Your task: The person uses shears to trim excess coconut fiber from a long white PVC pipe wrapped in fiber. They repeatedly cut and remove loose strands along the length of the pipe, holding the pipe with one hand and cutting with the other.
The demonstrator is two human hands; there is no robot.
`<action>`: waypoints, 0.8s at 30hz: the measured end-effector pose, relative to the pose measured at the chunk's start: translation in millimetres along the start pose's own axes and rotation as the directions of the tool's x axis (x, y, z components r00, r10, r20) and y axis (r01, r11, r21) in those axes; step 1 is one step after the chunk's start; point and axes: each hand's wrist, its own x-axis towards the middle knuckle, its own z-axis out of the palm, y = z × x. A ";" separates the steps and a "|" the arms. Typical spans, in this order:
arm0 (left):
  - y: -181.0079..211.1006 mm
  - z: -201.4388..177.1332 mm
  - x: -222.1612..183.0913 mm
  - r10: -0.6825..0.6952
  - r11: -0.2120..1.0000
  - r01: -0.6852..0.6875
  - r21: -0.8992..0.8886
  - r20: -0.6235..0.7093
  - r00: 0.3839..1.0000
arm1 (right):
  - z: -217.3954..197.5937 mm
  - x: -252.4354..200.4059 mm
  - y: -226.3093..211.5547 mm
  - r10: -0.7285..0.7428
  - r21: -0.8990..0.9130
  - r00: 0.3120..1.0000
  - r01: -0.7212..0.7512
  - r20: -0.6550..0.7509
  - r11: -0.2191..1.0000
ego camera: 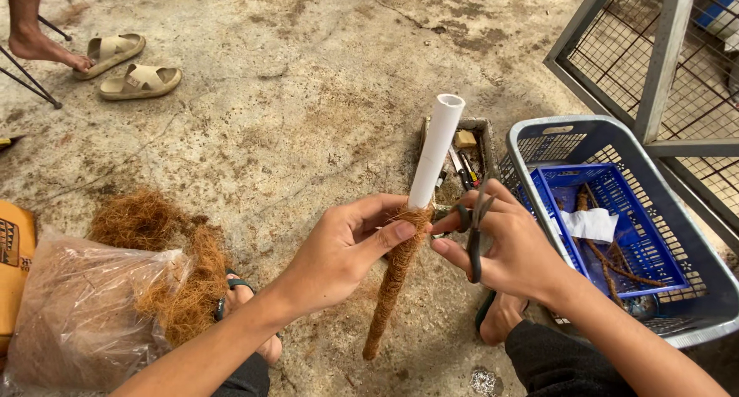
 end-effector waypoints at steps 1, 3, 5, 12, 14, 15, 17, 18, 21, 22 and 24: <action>-0.6 -0.8 0.1 -0.015 1.000 0.015 0.001 0.001 1.000 | 1.1 2.6 0.1 0.004 -0.104 1.000 -0.005 -0.006 0.995; -2.0 -2.1 -0.2 0.047 0.997 -0.044 -0.065 0.045 0.998 | 3.5 5.9 0.0 0.016 -0.307 1.000 -0.021 -0.019 0.952; -3.7 -2.5 -0.8 0.078 0.991 -0.069 -0.112 0.078 0.994 | 4.7 6.4 0.6 -0.036 -0.403 0.995 -0.006 -0.096 0.915; -3.4 -1.5 -1.5 0.074 0.983 -0.047 -0.175 0.150 0.986 | 10.3 5.3 3.7 -0.144 -0.541 0.974 0.029 -0.172 0.840; -2.6 -0.6 0.7 0.068 0.988 -0.046 -0.147 0.152 0.986 | 12.0 6.8 6.4 -0.187 -0.548 0.968 0.066 -0.168 0.834; -2.3 0.2 -0.7 0.064 0.990 -0.044 -0.133 0.154 0.986 | 13.6 6.4 6.2 -0.206 -0.552 0.964 0.080 -0.170 0.830; -0.6 0.2 -2.2 0.059 0.990 -0.037 -0.138 0.155 0.986 | 15.1 7.5 5.5 -0.189 -0.555 0.967 0.062 -0.173 0.829; 0.4 -0.2 -2.1 0.058 0.987 -0.033 -0.158 0.154 0.986 | 14.2 9.3 6.4 -0.182 -0.557 0.968 0.057 -0.172 0.829; -0.7 1.2 -3.5 0.060 0.986 -0.035 -0.160 0.157 0.986 | 15.2 5.6 7.2 -0.246 -0.548 0.948 0.098 -0.204 0.831; -0.3 1.0 -3.5 0.062 0.988 -0.039 -0.151 0.154 0.986 | 14.7 4.1 6.6 -0.224 -0.549 0.955 0.083 -0.195 0.831; 0.8 0.1 -3.3 0.040 0.990 -0.019 -0.139 0.152 0.988 | 14.1 5.6 6.3 -0.202 -0.555 0.963 0.070 -0.179 0.829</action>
